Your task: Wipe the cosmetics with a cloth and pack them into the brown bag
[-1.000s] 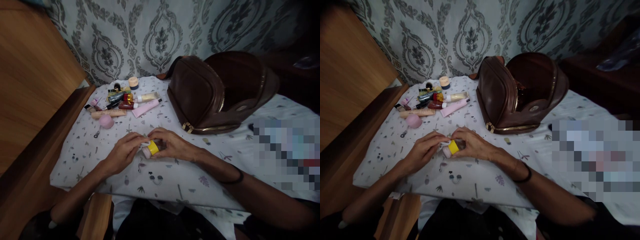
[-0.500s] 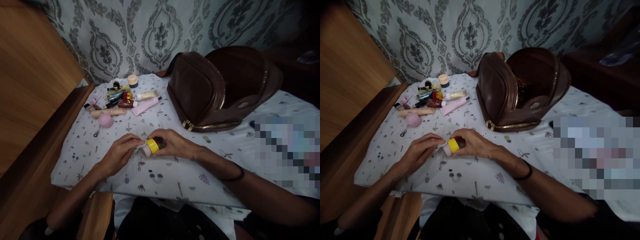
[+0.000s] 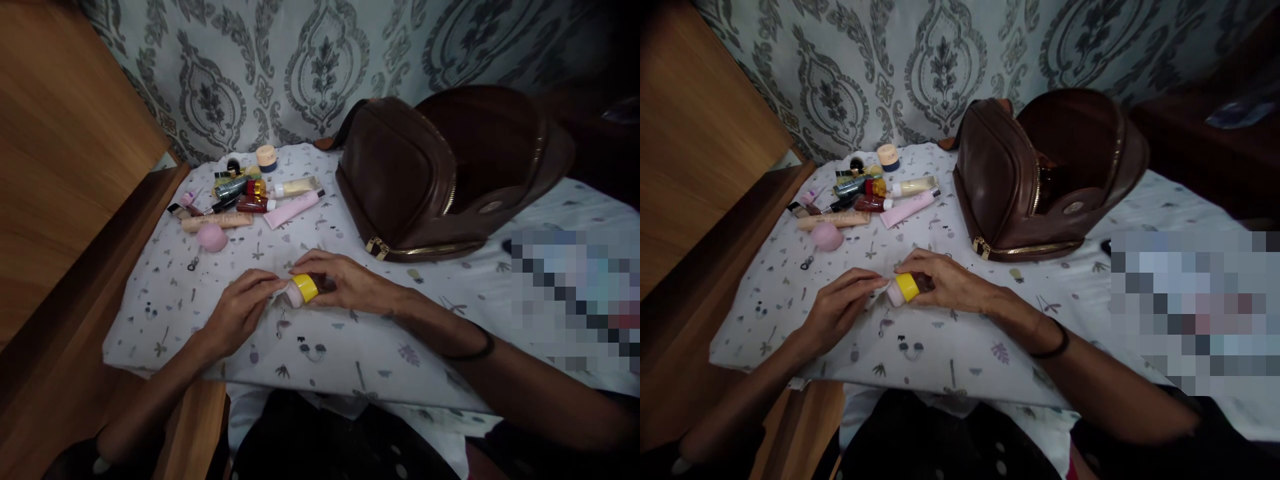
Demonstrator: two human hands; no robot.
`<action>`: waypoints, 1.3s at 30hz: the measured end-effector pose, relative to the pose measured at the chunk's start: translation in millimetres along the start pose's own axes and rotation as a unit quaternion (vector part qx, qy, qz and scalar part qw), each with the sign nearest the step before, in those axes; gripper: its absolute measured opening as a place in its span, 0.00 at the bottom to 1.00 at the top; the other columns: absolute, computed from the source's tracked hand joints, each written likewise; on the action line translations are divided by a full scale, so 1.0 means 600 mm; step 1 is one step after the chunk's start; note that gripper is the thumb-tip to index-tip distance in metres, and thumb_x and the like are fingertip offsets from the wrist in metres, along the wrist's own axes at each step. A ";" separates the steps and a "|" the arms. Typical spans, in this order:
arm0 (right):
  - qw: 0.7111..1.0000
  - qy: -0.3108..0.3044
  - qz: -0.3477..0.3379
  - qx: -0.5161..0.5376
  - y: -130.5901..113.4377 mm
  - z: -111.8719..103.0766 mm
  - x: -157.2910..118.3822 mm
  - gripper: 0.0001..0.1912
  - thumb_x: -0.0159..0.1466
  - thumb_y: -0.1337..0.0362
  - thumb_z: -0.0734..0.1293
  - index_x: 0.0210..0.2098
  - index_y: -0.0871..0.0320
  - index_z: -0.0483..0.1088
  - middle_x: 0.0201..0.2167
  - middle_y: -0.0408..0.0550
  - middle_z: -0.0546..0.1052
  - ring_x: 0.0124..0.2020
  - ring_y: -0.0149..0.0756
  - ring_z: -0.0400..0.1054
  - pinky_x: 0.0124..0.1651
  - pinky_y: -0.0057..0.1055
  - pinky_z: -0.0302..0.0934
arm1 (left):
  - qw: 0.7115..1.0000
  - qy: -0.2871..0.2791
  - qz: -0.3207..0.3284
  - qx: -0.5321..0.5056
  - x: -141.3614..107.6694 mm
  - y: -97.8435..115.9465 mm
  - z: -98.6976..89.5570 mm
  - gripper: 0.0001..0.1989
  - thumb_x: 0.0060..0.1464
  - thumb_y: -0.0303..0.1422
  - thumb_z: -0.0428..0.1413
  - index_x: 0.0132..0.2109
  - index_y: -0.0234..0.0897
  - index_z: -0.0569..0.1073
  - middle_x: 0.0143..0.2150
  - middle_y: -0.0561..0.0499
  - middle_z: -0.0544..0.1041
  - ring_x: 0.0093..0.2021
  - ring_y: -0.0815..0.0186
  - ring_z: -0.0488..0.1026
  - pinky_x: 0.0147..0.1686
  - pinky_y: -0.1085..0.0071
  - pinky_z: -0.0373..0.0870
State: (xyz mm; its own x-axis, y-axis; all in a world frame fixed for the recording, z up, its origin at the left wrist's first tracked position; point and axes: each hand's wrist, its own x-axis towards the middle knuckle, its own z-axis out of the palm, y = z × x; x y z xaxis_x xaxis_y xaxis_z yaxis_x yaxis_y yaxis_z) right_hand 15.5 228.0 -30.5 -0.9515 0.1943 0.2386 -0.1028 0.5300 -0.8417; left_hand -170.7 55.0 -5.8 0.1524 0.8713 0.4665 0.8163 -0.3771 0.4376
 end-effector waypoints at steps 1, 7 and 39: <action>1.000 0.001 0.001 -0.001 0.000 0.000 0.000 0.22 0.60 0.58 0.72 0.53 0.53 0.72 0.46 0.48 0.72 0.40 0.33 0.68 0.41 0.31 0.65 | 1.000 0.000 -0.001 0.002 0.002 0.000 0.001 0.20 0.65 0.22 0.46 0.58 0.41 0.73 0.49 0.44 0.75 0.49 0.64 0.74 0.47 0.66 0.75; 0.998 0.027 0.036 0.039 -0.003 0.005 -0.003 0.23 0.60 0.53 0.72 0.51 0.55 0.69 0.34 0.42 0.73 0.34 0.31 0.66 0.37 0.29 0.63 | 0.998 0.009 0.041 0.048 0.017 0.007 0.006 0.20 0.64 0.20 0.47 0.57 0.39 0.71 0.49 0.43 0.75 0.49 0.63 0.73 0.46 0.66 0.75; 0.985 0.084 0.003 -0.152 -0.002 0.004 -0.005 0.20 0.70 0.53 0.62 0.56 0.59 0.65 0.44 0.52 0.70 0.41 0.37 0.68 0.43 0.35 0.67 | 0.973 0.005 0.158 0.167 0.000 -0.027 0.031 0.18 0.61 0.17 0.51 0.57 0.25 0.70 0.52 0.38 0.73 0.56 0.54 0.67 0.51 0.57 0.76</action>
State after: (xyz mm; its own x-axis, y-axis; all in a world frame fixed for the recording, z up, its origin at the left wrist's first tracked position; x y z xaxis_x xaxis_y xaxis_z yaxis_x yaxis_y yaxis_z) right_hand 18.0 224.7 -31.4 -0.8879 0.3177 0.3327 0.0175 0.7460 -0.6657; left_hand -173.7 66.9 -27.3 0.4206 0.7251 0.5452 0.8656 -0.5008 -0.0017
